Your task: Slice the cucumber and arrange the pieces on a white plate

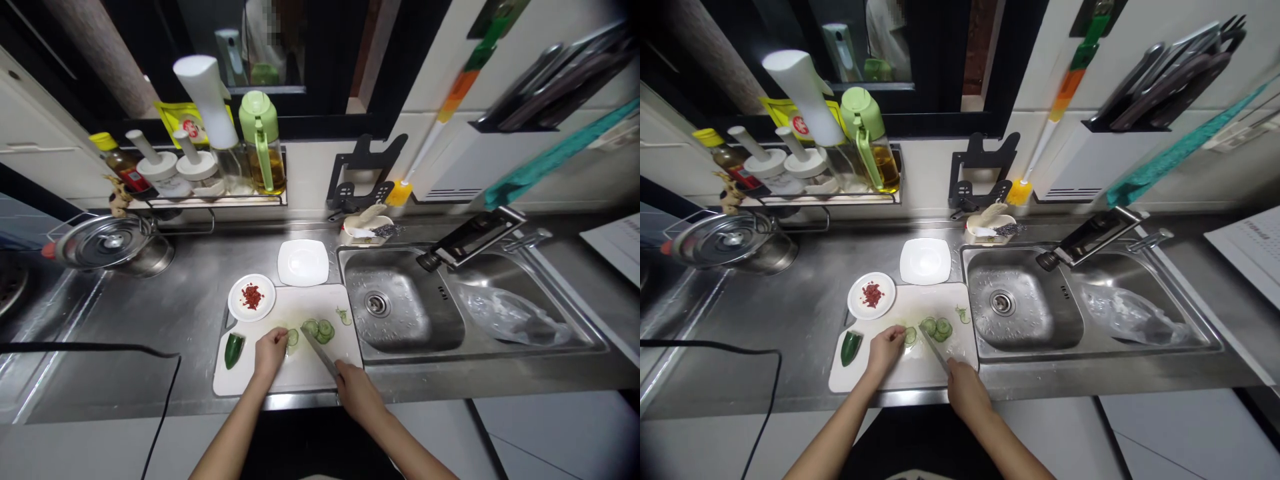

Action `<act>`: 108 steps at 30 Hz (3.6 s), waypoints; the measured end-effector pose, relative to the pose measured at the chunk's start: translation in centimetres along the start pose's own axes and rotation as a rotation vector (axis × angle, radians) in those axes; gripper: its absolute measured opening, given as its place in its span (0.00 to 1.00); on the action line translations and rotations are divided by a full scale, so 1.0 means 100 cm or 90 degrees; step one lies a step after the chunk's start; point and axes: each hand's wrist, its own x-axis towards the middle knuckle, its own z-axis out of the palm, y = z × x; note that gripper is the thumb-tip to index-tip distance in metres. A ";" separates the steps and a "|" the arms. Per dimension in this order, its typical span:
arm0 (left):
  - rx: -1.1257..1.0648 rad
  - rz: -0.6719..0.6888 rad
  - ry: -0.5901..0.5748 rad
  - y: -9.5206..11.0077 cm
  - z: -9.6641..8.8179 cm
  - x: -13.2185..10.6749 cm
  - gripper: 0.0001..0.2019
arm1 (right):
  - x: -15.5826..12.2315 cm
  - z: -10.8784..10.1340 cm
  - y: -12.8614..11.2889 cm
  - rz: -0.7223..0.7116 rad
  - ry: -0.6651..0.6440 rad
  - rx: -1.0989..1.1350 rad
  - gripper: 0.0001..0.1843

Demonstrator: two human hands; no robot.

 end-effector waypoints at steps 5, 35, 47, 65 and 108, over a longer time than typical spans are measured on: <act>0.033 0.042 0.029 -0.005 0.001 0.004 0.08 | -0.002 0.002 -0.011 0.012 -0.017 -0.048 0.18; 0.089 0.156 0.051 -0.018 0.006 -0.002 0.13 | -0.008 0.010 -0.045 -0.011 -0.056 -0.157 0.30; 0.103 0.134 0.033 -0.018 0.007 0.000 0.13 | -0.006 0.024 -0.044 -0.039 -0.034 -0.129 0.31; 0.148 0.112 0.001 -0.015 0.013 0.000 0.09 | -0.023 0.027 -0.030 -0.011 -0.076 -0.111 0.33; 0.201 0.176 0.110 -0.001 -0.009 0.008 0.12 | -0.048 0.021 0.009 0.038 -0.117 -0.101 0.33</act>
